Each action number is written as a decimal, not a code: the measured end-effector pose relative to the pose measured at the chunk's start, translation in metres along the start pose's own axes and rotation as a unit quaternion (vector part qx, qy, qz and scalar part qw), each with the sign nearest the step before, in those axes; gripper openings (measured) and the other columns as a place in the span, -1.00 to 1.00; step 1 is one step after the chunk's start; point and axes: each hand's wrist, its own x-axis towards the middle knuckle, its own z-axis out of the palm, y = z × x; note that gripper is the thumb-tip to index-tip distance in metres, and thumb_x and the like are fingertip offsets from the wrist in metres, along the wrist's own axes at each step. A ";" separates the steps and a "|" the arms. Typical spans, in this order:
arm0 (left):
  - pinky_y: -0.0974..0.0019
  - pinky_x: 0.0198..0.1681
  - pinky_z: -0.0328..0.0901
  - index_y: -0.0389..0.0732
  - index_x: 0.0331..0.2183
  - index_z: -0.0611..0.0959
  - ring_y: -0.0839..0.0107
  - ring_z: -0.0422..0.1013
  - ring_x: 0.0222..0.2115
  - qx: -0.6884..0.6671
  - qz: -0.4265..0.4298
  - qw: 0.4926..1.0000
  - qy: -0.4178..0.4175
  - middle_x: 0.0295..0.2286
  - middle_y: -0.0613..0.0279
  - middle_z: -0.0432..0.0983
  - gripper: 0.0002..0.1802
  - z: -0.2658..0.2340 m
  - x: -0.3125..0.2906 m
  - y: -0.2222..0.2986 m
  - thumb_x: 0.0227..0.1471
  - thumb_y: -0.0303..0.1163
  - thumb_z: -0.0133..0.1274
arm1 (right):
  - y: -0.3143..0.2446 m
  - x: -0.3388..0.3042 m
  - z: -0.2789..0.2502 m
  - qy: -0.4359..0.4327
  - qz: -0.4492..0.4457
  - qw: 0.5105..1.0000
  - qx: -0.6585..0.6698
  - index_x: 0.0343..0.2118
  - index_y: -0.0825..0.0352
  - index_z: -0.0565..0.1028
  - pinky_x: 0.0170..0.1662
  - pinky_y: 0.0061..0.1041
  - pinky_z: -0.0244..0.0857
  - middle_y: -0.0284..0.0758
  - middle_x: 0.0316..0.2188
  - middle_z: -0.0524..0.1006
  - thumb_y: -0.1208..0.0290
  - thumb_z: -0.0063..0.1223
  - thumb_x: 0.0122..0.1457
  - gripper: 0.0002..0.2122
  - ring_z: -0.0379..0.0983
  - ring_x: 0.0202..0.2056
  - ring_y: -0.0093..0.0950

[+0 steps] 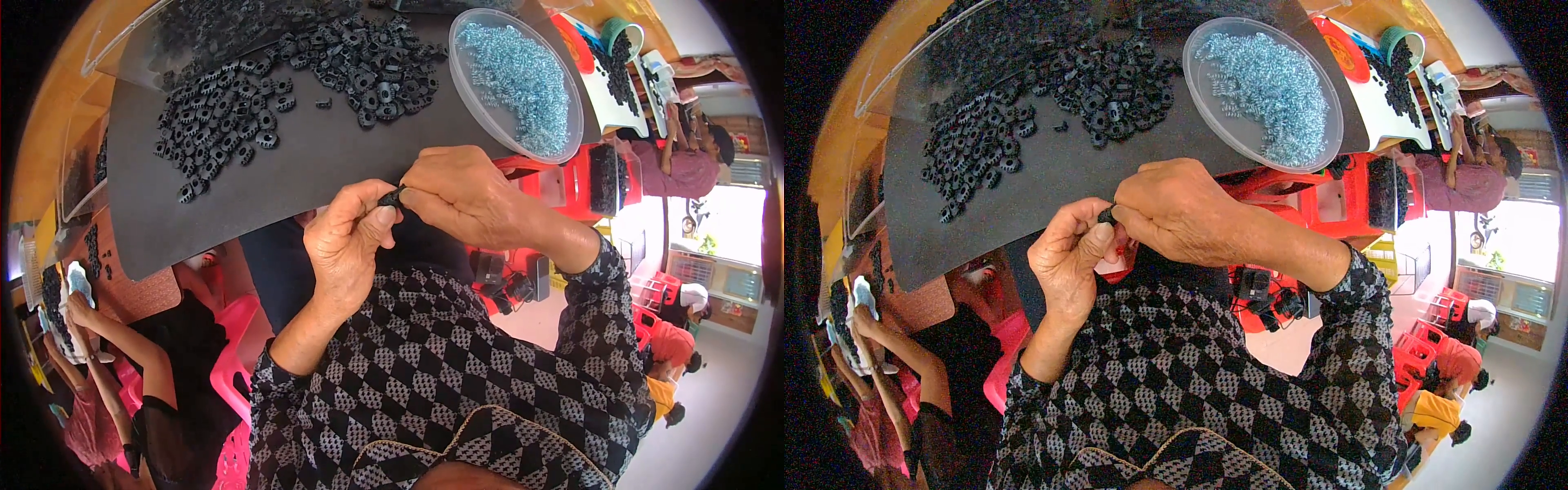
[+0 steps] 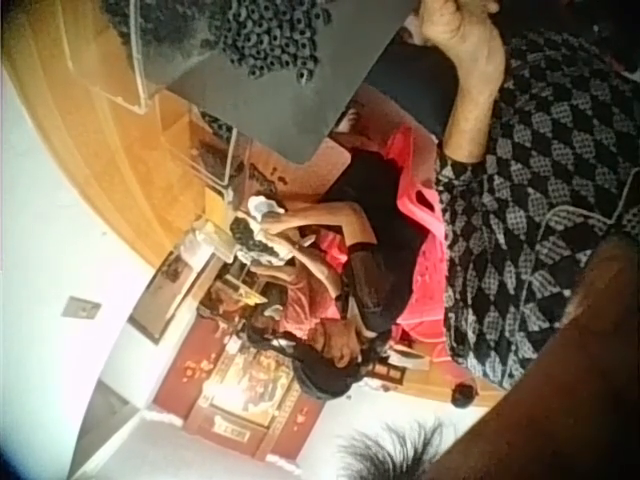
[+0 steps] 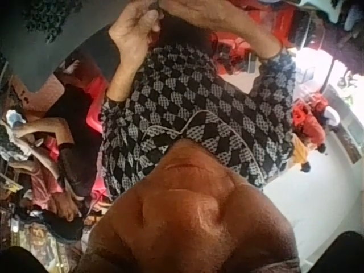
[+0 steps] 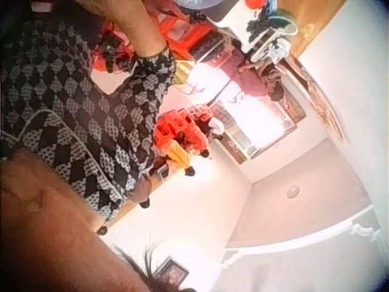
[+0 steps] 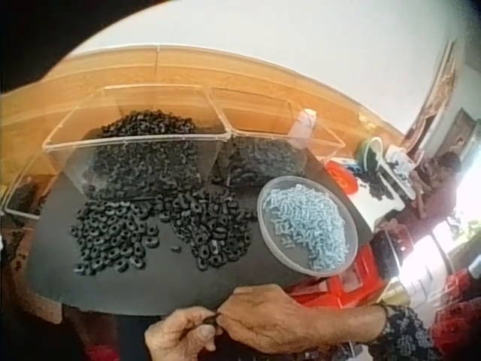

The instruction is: The person assembles small components by hand, picking up a black plastic part and inserting a small metal spring into it. They then pick up a small metal pin and push it into the assembly before setting the completed item aside.

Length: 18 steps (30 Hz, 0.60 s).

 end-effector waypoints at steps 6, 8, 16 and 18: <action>0.63 -0.58 0.23 -0.38 -0.26 0.57 0.68 0.29 -0.62 0.029 -0.004 1.000 -0.002 -0.50 0.31 0.49 -0.80 -0.001 -0.002 -0.001 0.00 -0.56 0.09 | 0.002 -0.002 0.001 -0.020 -0.017 0.999 -0.037 -0.66 0.32 0.32 -0.47 -0.22 0.21 -0.23 -0.67 0.35 0.44 0.02 -0.05 -0.84 0.34 -0.55 -0.18; 0.63 -0.59 0.22 -0.38 -0.26 0.57 0.69 0.28 -0.62 0.045 -0.009 0.999 -0.003 -0.50 0.31 0.48 -0.80 0.000 -0.003 0.000 -0.01 -0.57 0.09 | 0.002 -0.004 0.002 -0.025 -0.046 0.995 -0.085 -0.67 0.32 0.31 -0.47 -0.24 0.22 -0.23 -0.68 0.35 0.43 0.05 -0.09 -0.83 0.35 -0.56 -0.20; 0.63 -0.65 0.16 -0.40 -0.30 0.59 0.70 0.26 -0.65 0.069 0.017 0.997 0.005 -0.53 0.32 0.46 -0.81 -0.001 -0.007 -0.004 -0.07 -0.69 0.06 | -0.001 -0.010 0.011 -0.014 -0.100 0.981 -0.165 -0.65 0.31 0.29 -0.49 -0.31 0.21 -0.26 -0.67 0.33 0.46 0.08 -0.17 -0.83 0.32 -0.59 -0.28; 0.63 -0.66 0.16 -0.40 -0.29 0.59 0.70 0.25 -0.65 0.061 0.011 0.998 0.009 -0.53 0.32 0.46 -0.80 0.000 -0.008 -0.003 -0.07 -0.70 0.07 | -0.002 -0.011 0.012 -0.005 -0.097 0.980 -0.176 -0.65 0.31 0.29 -0.49 -0.32 0.21 -0.26 -0.67 0.33 0.46 0.08 -0.18 -0.84 0.31 -0.59 -0.29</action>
